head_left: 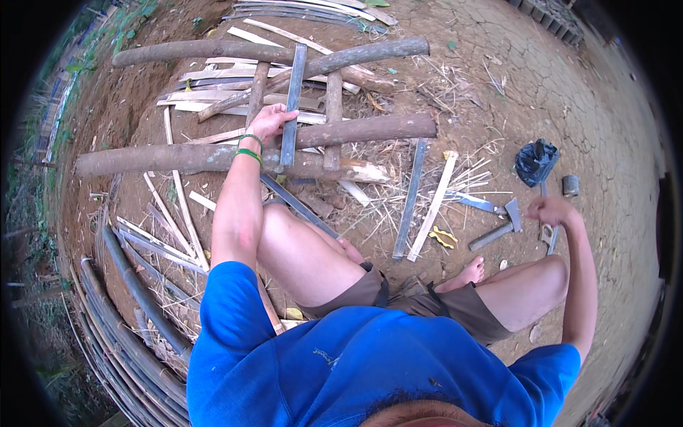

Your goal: The person sits on the ground and uses a hammer to drive nails into a wooden frame structure. They also use pliers to bend a nail and a metal square to check the alignment of the wooden pieces.

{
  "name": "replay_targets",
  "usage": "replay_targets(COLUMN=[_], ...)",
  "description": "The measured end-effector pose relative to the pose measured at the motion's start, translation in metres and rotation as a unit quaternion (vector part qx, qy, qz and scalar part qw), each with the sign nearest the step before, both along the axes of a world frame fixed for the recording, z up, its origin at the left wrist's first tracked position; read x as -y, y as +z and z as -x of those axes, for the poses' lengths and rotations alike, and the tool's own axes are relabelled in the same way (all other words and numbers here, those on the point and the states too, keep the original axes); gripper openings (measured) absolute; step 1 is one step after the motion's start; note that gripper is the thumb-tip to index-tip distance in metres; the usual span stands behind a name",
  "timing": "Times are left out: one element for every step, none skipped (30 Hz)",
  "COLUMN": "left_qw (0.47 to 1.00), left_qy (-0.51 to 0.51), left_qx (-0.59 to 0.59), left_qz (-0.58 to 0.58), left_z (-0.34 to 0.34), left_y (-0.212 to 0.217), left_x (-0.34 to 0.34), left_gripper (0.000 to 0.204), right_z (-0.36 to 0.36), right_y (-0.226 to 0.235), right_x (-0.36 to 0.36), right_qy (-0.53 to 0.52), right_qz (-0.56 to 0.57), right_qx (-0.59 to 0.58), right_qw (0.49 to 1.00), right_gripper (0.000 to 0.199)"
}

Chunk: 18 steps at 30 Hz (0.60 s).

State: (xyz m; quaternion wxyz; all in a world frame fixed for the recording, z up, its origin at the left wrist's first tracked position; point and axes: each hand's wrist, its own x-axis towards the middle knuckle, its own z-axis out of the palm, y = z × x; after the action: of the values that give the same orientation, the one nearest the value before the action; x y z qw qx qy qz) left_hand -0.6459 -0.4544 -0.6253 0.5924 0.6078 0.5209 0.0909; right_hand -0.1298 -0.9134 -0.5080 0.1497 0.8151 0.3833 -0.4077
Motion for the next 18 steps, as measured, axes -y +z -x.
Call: replay_targets(left_qw=[1.000,1.000,0.999,0.999,0.999,1.000,1.000,1.000,1.000,1.000,1.000,1.000,0.999,1.000,1.000,1.000,1.000,1.000], left_qy=[-0.002,-0.004,-0.009,-0.005,-0.003,0.002,0.005,0.008,0.008,0.009,0.007,0.006,0.005,0.002,-0.001,-0.005,-0.006,-0.007], left_qx=[-0.009,-0.017,-0.024,-0.020,-0.018,-0.017,-0.014,-0.015,-0.015,-0.014,-0.016,-0.018,-0.020,-0.014,-0.009,-0.004,-0.005,-0.006], left_qz=[-0.009,-0.018,-0.028,-0.034,-0.028,-0.023,-0.019,-0.019,-0.020,-0.020,-0.023,-0.024,-0.026,-0.024,-0.020,-0.017,-0.008,-0.001], left_z=[0.002,0.004,0.002,0.005,0.007,0.012,0.014,0.016,0.014,0.013,0.012,0.011,0.010,0.010,0.010,0.010,0.009,0.007], left_y=[0.002,0.004,0.006,0.007,0.007,0.006,0.008,0.009,0.010,0.011,0.013,0.013,0.013,0.014,0.013,0.013,0.011,0.011], left_x=[-0.002,-0.004,-0.006,-0.006,-0.006,-0.006,-0.006,-0.006,-0.006,-0.006,-0.006,-0.005,-0.005,-0.005,-0.005,-0.004,-0.004,-0.003], left_gripper=[0.022,0.023,0.023,0.023,0.023,0.023,0.023,0.023,0.023,0.023,0.023,0.022,0.022,0.022,0.021,0.021,0.021,0.021], right_z=[0.007,0.006,0.000,0.002,0.004,0.018,0.029,0.035,0.036,0.037,0.038,0.039,0.040,0.041,0.042,0.042,0.042,0.044], right_y=[0.003,-0.004,-0.014,-0.017,-0.020,-0.017,-0.011,-0.002,-0.002,-0.002,-0.003,-0.003,-0.004,-0.004,-0.005,-0.005,-0.005,-0.004], right_x=[0.011,0.026,0.046,0.054,0.062,0.059,0.054,0.047,0.045,0.045,0.044,0.043,0.043,0.042,0.040,0.038,0.036,0.033], right_qy=[0.033,0.024,0.012,0.003,0.019,0.036,0.052,0.027,-0.012,-0.051,-0.090,-0.087,-0.085,-0.083,-0.082,-0.081,-0.081,-0.077], right_qz=[0.003,-0.006,-0.016,-0.026,-0.020,-0.014,-0.010,0.001,0.000,0.000,-0.001,-0.004,-0.007,-0.010,-0.015,-0.019,-0.023,-0.018], right_qx=[0.004,-0.032,-0.066,-0.102,-0.094,-0.087,-0.078,-0.076,-0.104,-0.132,-0.161,-0.154,-0.147,-0.140,-0.130,-0.120,-0.110,-0.103], right_qw=[0.999,0.999,0.998,0.994,0.995,0.995,0.996,0.997,0.995,0.990,0.983,0.984,0.986,0.987,0.988,0.989,0.990,0.992], right_gripper=[0.027,0.027,0.026,0.026,0.025,0.026,0.026,0.026,0.026,0.026,0.026,0.027,0.027,0.028,0.029,0.030,0.032,0.031])
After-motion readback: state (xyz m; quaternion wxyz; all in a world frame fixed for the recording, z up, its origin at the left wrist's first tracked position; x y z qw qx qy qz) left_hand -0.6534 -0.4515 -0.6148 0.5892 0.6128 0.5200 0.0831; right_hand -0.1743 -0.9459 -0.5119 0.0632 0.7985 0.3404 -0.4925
